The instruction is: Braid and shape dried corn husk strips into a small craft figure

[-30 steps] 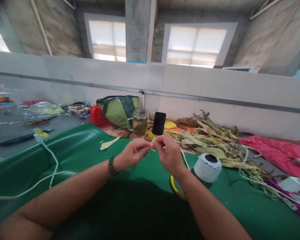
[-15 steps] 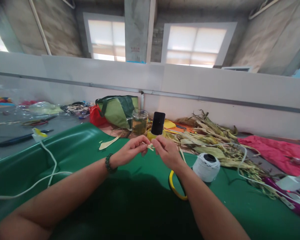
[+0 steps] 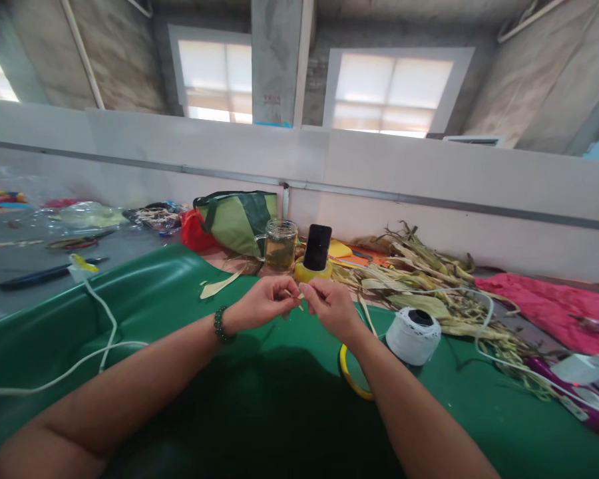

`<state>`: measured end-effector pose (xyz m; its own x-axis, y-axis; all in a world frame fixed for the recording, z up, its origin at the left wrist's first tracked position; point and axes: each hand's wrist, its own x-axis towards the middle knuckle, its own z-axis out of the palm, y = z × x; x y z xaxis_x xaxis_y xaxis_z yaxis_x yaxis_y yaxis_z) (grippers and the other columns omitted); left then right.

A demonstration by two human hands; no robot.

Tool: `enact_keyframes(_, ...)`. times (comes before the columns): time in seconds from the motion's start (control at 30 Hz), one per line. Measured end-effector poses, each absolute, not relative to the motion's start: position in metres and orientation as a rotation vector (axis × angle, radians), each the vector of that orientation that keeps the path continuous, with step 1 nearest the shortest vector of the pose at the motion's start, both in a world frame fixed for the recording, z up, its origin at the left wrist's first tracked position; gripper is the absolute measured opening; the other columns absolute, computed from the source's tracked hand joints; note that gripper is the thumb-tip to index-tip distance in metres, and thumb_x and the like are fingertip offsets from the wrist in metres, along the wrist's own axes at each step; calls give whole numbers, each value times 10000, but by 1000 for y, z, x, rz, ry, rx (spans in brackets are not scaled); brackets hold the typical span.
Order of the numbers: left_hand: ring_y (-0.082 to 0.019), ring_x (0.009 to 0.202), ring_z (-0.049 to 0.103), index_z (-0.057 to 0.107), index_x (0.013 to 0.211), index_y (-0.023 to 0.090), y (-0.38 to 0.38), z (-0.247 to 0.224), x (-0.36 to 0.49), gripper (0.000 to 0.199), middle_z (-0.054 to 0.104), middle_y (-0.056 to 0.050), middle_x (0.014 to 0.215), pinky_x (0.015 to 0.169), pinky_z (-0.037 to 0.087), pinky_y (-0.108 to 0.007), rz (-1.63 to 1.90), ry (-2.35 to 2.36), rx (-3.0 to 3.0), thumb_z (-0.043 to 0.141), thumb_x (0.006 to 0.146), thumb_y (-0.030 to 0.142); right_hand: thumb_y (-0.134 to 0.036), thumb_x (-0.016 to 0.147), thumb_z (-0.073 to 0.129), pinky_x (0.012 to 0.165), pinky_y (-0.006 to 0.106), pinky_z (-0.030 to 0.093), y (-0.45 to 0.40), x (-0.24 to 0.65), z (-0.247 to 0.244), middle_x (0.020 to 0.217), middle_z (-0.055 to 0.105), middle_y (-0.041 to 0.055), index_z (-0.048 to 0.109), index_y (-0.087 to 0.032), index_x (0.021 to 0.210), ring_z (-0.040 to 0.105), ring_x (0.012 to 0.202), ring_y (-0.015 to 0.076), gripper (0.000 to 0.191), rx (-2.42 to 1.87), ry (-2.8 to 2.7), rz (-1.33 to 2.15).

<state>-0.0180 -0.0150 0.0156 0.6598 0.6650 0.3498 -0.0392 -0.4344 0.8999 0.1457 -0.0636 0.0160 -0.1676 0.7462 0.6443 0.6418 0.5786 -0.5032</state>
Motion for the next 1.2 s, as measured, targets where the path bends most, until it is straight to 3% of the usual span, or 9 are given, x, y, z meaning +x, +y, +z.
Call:
enact_keyframes(0.23,-98,520,560,647,762,99,-13,14,-14,276,636,-26,597,525,422,-204,933,504,1780,684,693,363,-428,921,428,465,222,343,-63,156,20,490,515,-22,513,-190,575,445,447,90,429,-1114,-1930,137)
enact_keyframes(0.33,-93,532,535,666,759,95,-10,15,-15,186,627,-18,614,551,426,-215,970,565,1793,639,696,268,-344,908,489,552,235,417,-63,155,19,659,618,15,615,-187,740,545,583,121,262,-1071,-1900,-63)
enact_keyframes(0.43,-76,514,464,620,637,108,-11,14,-15,41,555,20,551,514,351,-192,1007,686,2006,593,644,138,-288,889,548,683,276,462,-62,149,15,833,656,55,647,-196,895,595,769,167,134,-981,-1960,-288)
enact_keyframes(0.57,-60,511,352,506,509,123,-17,12,-13,125,416,56,488,499,258,-193,986,732,2321,556,619,92,-247,919,494,666,290,442,-64,140,10,747,615,55,622,-188,787,563,738,180,193,-1021,-2076,-549)
enact_keyframes(0.7,-58,513,297,468,500,127,-24,9,-11,161,350,61,493,496,240,-198,926,708,2365,516,648,86,-234,946,413,597,295,405,-67,138,9,709,584,64,579,-177,735,533,668,181,275,-1068,-2094,-682)
enact_keyframes(0.87,-67,529,352,515,523,127,-26,3,-9,182,453,37,517,528,295,-200,943,629,2302,531,703,138,-243,925,438,606,277,410,-67,140,11,679,569,35,545,-197,727,522,642,163,229,-999,-1964,-477)
enact_keyframes(1.0,-95,562,513,605,609,124,-14,3,-9,278,592,-13,569,574,419,-204,787,518,1914,587,769,350,-326,895,483,576,257,418,-59,150,14,691,605,24,559,-195,739,539,616,144,218,-1114,-1783,-184)
enact_keyframes(1.1,-124,613,602,634,693,113,-3,6,-11,413,663,-54,626,627,470,-229,736,543,1656,651,711,524,-455,906,410,529,252,409,-53,160,16,645,606,22,571,-188,709,525,551,133,368,-1246,-1691,31)
enact_keyframes(1.2,-139,663,642,622,719,112,1,10,-16,475,699,-71,686,669,485,-246,738,539,1517,700,642,574,-563,906,294,456,250,379,-52,162,17,502,554,16,547,-188,568,478,448,122,564,-1346,-1804,360)
